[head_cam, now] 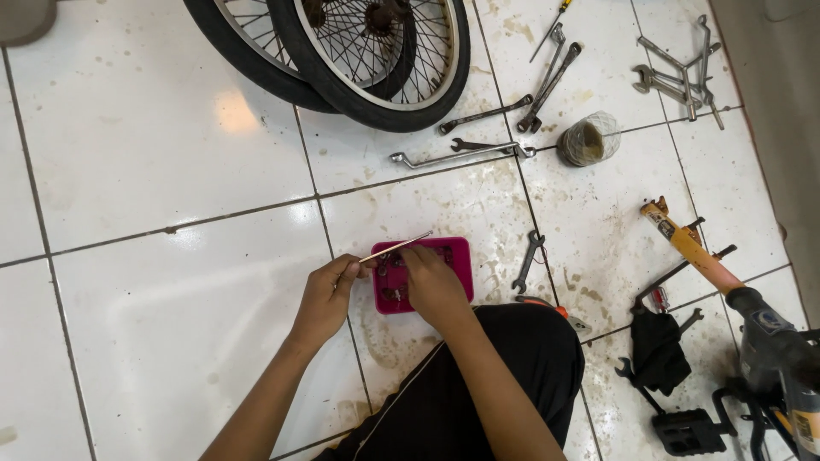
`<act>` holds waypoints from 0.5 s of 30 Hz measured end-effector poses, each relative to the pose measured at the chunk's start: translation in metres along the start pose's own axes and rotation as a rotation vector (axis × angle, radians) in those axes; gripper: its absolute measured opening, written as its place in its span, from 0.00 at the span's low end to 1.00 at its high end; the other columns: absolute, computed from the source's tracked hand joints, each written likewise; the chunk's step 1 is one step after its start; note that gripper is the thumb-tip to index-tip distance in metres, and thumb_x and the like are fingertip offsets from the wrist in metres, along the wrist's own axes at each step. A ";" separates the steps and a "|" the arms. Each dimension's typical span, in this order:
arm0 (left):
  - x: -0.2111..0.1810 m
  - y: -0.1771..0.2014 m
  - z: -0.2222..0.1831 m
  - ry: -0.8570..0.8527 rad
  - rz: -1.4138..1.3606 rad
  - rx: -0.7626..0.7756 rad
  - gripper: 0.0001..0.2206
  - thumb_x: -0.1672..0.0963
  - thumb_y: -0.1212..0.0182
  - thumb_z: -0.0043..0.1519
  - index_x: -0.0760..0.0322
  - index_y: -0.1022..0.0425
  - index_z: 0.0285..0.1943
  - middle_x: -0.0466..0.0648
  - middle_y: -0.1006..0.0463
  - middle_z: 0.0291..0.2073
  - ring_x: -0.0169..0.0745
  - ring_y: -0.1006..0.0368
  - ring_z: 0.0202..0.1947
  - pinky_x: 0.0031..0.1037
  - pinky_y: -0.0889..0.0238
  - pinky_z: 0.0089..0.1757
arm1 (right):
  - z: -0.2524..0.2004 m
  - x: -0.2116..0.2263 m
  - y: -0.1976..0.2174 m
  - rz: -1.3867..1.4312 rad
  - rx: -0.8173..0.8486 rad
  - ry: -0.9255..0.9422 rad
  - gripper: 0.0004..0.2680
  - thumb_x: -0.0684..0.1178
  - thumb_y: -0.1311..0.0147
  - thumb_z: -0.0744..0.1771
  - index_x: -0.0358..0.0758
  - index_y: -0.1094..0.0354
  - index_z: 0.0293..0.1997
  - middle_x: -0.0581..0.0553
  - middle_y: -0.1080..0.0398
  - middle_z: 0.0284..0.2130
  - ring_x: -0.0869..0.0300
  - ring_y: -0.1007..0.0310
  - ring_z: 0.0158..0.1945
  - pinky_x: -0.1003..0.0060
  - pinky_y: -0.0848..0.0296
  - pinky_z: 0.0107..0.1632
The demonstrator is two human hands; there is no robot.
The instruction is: Securing and adjusting the handlebar components on a bicycle frame using a hand tool while sitting on the floor.
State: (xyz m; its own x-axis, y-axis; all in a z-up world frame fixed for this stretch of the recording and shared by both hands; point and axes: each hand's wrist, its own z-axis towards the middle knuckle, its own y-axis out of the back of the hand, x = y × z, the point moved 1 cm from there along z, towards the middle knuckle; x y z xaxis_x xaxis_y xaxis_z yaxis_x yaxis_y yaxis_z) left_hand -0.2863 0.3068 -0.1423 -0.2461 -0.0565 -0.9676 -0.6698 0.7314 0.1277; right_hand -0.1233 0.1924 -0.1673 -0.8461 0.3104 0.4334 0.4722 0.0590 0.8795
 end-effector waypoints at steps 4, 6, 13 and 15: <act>0.003 -0.001 0.002 -0.015 -0.009 -0.026 0.15 0.59 0.55 0.72 0.70 0.21 0.39 0.55 0.21 0.30 0.44 0.25 0.40 0.40 0.32 0.47 | 0.008 0.015 -0.002 -0.004 0.002 0.097 0.11 0.32 0.53 0.68 0.27 0.32 0.57 0.29 0.28 0.48 0.45 0.24 0.50 0.58 0.22 0.52; 0.005 -0.001 0.002 -0.028 0.000 -0.017 0.14 0.59 0.55 0.71 0.69 0.21 0.39 0.55 0.19 0.31 0.45 0.24 0.40 0.41 0.32 0.47 | 0.007 0.012 -0.012 -0.165 0.026 0.094 0.11 0.35 0.49 0.67 0.34 0.30 0.56 0.36 0.26 0.47 0.53 0.22 0.44 0.63 0.20 0.46; 0.010 -0.001 0.002 -0.028 -0.019 -0.010 0.14 0.58 0.54 0.71 0.68 0.21 0.38 0.55 0.19 0.31 0.46 0.23 0.41 0.40 0.32 0.47 | 0.010 -0.002 -0.023 -0.187 -0.046 0.015 0.10 0.35 0.50 0.68 0.35 0.29 0.55 0.38 0.28 0.51 0.56 0.21 0.39 0.65 0.20 0.38; 0.013 -0.002 0.004 -0.039 -0.022 -0.005 0.14 0.59 0.54 0.71 0.68 0.20 0.39 0.54 0.19 0.31 0.45 0.24 0.40 0.40 0.32 0.46 | 0.011 0.001 -0.019 -0.157 -0.017 0.072 0.11 0.34 0.50 0.67 0.34 0.29 0.55 0.38 0.28 0.51 0.53 0.21 0.39 0.62 0.20 0.39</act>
State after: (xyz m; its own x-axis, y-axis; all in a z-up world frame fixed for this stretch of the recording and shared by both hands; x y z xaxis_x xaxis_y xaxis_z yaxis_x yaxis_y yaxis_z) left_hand -0.2856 0.3069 -0.1560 -0.2038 -0.0462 -0.9779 -0.6783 0.7269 0.1070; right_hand -0.1303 0.2016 -0.1854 -0.9250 0.2301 0.3025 0.3287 0.0848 0.9406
